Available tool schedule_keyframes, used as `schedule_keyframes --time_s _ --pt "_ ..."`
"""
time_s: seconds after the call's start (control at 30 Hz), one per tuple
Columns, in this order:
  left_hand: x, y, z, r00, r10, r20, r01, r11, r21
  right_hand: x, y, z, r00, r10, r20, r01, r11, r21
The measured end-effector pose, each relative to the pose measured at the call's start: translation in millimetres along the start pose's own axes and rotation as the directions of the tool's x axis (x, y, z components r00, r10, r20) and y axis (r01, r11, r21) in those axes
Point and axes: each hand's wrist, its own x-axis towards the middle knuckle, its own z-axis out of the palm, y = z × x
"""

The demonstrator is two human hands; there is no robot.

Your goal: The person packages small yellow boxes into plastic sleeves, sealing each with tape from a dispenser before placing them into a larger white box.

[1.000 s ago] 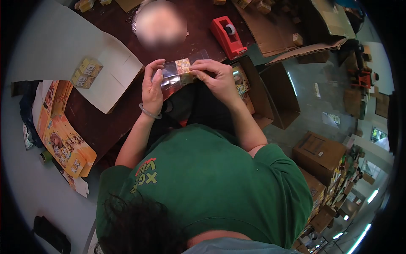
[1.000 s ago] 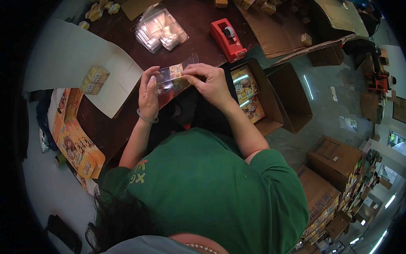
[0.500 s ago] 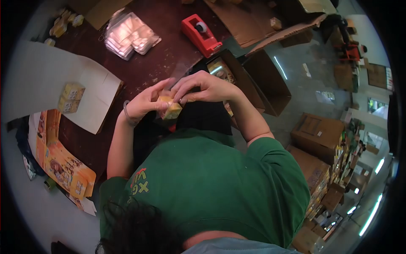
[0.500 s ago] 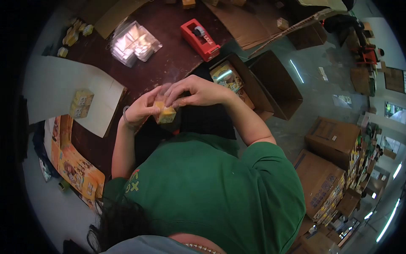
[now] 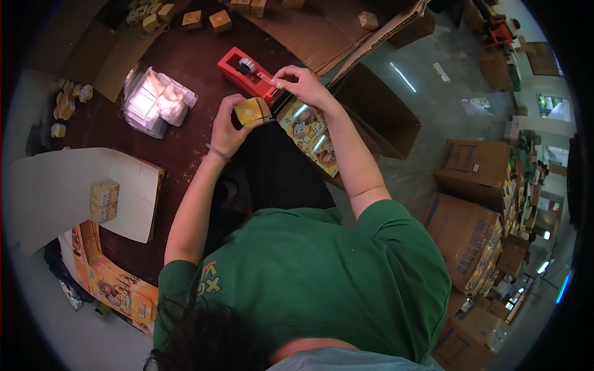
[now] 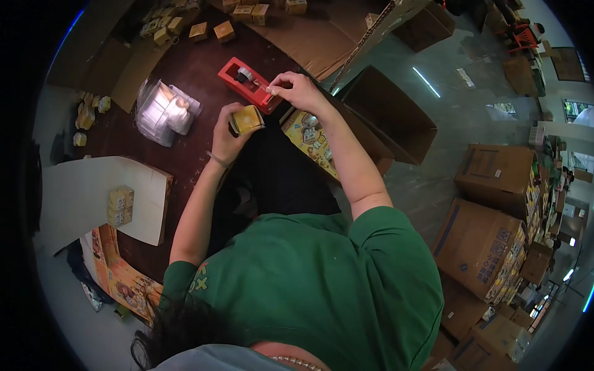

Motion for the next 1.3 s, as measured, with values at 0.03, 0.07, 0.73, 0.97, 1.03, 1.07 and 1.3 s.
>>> schedule_keyframes --time_s 0.03,0.07,0.73,0.97,1.03,1.07,1.3 --pt "3 7 3 0.997 0.066 -0.032 -0.065 0.998 0.011 1 1 0 1.000 0.009 -0.008 -0.009 1.000 0.013" --pt "5 11 5 0.989 0.134 -0.063 -0.132 0.991 0.023 1 2 0 1.000 0.017 -0.018 -0.016 1.000 0.025" --pt "-31 -19 -46 0.954 -0.197 -0.227 0.180 0.979 -0.093 314 -86 96 0.924 -0.365 0.115 0.368 0.763 -0.531" --pt "-33 -25 -50 0.968 -0.168 -0.187 0.179 0.983 0.046 400 -63 152 0.889 -0.458 0.023 0.354 0.653 -0.670" --pt "-32 -23 -50 0.966 -0.177 -0.190 0.189 0.981 0.045 378 -69 145 0.941 -0.339 -0.018 0.265 0.769 -0.582" --pt "-31 -21 -51 0.963 -0.193 -0.188 0.203 0.979 0.035 366 -73 139 0.971 -0.237 -0.039 0.186 0.846 -0.500" --pt "-33 -25 -49 0.965 -0.159 -0.210 0.139 0.984 -0.110 226 -105 134 0.998 -0.063 -0.011 0.061 0.894 0.445"
